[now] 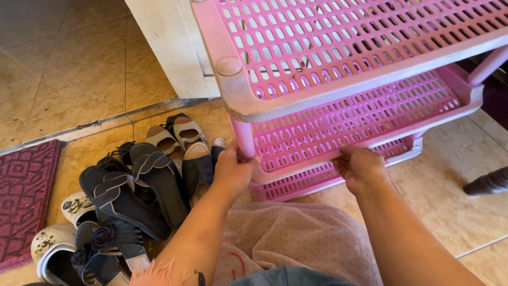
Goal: The person removes several pairs of shoes from a pink plastic shoe rack and places them on the floor. Then, the person disassembles the rack by removing the vertical support poles and separating the shelves.
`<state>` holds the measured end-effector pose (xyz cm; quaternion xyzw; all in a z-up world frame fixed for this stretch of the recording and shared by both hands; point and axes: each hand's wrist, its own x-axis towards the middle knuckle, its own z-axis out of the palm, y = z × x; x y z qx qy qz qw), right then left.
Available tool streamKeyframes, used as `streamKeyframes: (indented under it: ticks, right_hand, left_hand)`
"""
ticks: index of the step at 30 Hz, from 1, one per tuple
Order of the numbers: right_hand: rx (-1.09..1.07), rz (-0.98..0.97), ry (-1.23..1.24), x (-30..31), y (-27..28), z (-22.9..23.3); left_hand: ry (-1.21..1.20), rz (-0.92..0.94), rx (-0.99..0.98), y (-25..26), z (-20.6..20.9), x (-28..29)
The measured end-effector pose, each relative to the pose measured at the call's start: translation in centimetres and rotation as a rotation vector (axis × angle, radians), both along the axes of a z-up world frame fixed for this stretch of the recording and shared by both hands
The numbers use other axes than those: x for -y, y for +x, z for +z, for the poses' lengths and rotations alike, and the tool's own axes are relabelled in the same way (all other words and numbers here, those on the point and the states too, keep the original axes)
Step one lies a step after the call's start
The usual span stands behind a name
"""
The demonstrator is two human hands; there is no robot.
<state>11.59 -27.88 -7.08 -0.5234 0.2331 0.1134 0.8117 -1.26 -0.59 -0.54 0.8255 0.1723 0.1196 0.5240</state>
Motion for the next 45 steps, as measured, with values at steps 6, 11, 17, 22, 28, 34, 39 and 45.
streamKeyframes:
  ticks: [6, 11, 17, 22, 28, 34, 39, 45]
  right_hand:
    - [0.127, -0.082, -0.404, 0.1, -2.3, 1.4]
    - [0.876, -0.217, -1.122, -4.5, -7.3, 5.9]
    - [0.904, 0.628, 0.503, -8.4, -15.4, 15.1]
    - [0.803, 0.482, 0.832, -9.5, -16.8, 20.9]
    - [0.577, 0.253, 0.411, -11.0, -15.2, 21.2]
    - [0.512, 0.268, 0.531, -9.5, -13.9, 20.6]
    - [0.521, 0.309, 0.601, -9.4, -14.4, 21.4]
    - [0.510, 0.275, 0.598, -9.8, -15.4, 21.9]
  left_hand:
    - [-0.119, -0.044, 0.037, -2.3, -1.3, 0.6]
    - [-0.079, -0.066, 0.068, -4.8, -2.2, 2.3]
    - [0.421, 0.053, 0.080, -7.8, 1.0, 4.0]
    - [0.318, 0.000, 0.434, -7.9, 7.4, 4.3]
    - [-0.148, 0.017, 0.522, -5.0, 11.5, 5.7]
    - [-0.361, -0.298, 0.608, -1.5, 8.7, 4.7]
    - [-0.665, -0.681, 0.271, -0.7, 8.5, 1.7]
    - [-0.312, -0.188, 0.680, -2.8, 9.9, 5.5]
